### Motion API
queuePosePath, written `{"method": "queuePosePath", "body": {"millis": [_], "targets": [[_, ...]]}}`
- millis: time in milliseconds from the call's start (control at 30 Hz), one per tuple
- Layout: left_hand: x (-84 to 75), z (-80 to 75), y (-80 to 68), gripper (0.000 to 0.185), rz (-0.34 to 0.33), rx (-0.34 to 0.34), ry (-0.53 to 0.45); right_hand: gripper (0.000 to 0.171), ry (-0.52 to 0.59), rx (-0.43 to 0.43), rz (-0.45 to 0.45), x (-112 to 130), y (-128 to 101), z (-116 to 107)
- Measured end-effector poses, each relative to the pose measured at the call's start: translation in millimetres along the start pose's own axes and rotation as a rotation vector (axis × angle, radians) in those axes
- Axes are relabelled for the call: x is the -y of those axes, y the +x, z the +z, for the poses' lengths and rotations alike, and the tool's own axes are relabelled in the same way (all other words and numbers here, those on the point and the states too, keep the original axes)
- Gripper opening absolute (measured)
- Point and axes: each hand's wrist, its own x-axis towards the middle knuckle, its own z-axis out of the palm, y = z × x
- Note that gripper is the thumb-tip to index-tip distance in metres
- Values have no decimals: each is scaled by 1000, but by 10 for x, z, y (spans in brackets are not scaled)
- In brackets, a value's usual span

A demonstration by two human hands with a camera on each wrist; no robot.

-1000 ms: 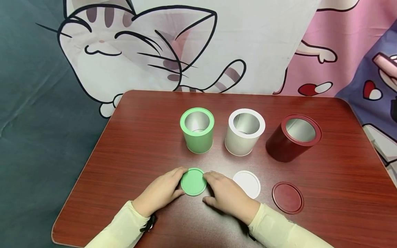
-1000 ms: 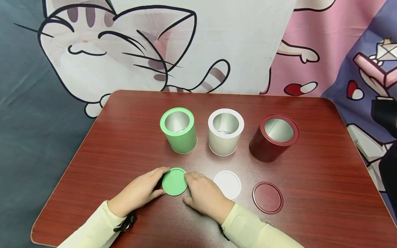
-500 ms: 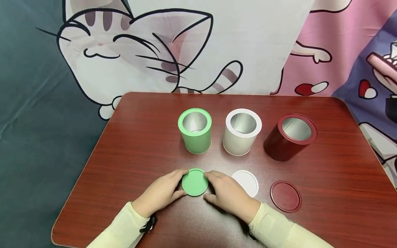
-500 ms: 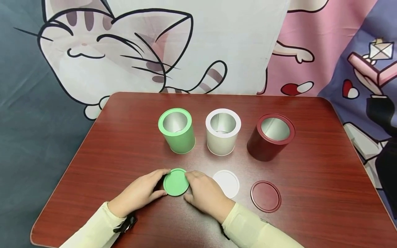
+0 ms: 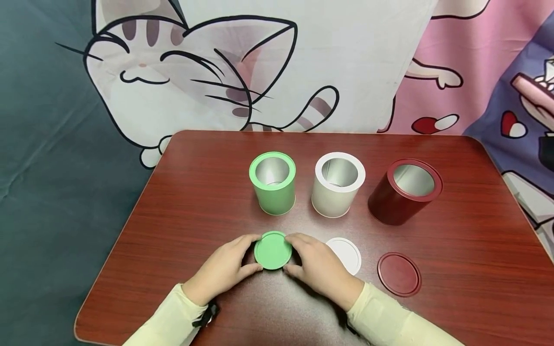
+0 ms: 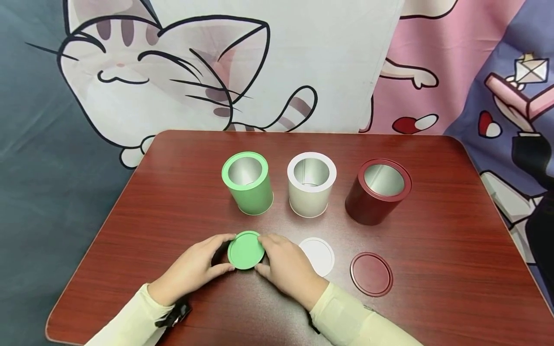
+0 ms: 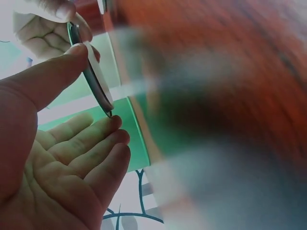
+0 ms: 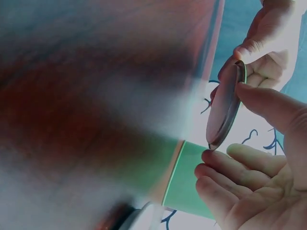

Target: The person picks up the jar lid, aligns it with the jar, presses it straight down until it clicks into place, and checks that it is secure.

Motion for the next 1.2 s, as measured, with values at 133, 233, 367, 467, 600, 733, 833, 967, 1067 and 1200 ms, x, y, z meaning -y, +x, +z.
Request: {"method": "queuePosePath", "body": {"millis": [133,233,367,467,600,733,833,967,1067,1200], "targets": [[-19,-26,-3,62,-14,-21,-18,56,6,-45,-19,2,6,-21],[-27,-46,-2,63,-21,-34,-17,55,13,-75,-40,4,17,-35],[-39,-92,9,63,-18,-53,-24,55,29,-112,-65,11,32,-55],[-58,-141,19,64,-10,-67,-31,54,50,-138,-75,24,39,-79],[-88,-199,22,66,4,-88,-29,55,81,-165,-85,43,48,-116],[-116,-235,21,67,26,-118,-36,55,90,-189,-102,60,52,-148],[-134,-246,27,68,40,-128,-39,55,89,-206,-105,80,49,-182],[-158,-267,32,68,50,-144,-37,55,91,-212,-92,114,51,-232],[-173,-300,29,68,56,-167,-35,55,92,-211,-84,132,57,-259],[-190,-354,31,70,68,-186,-39,56,99,-222,-87,146,70,-278]]}}
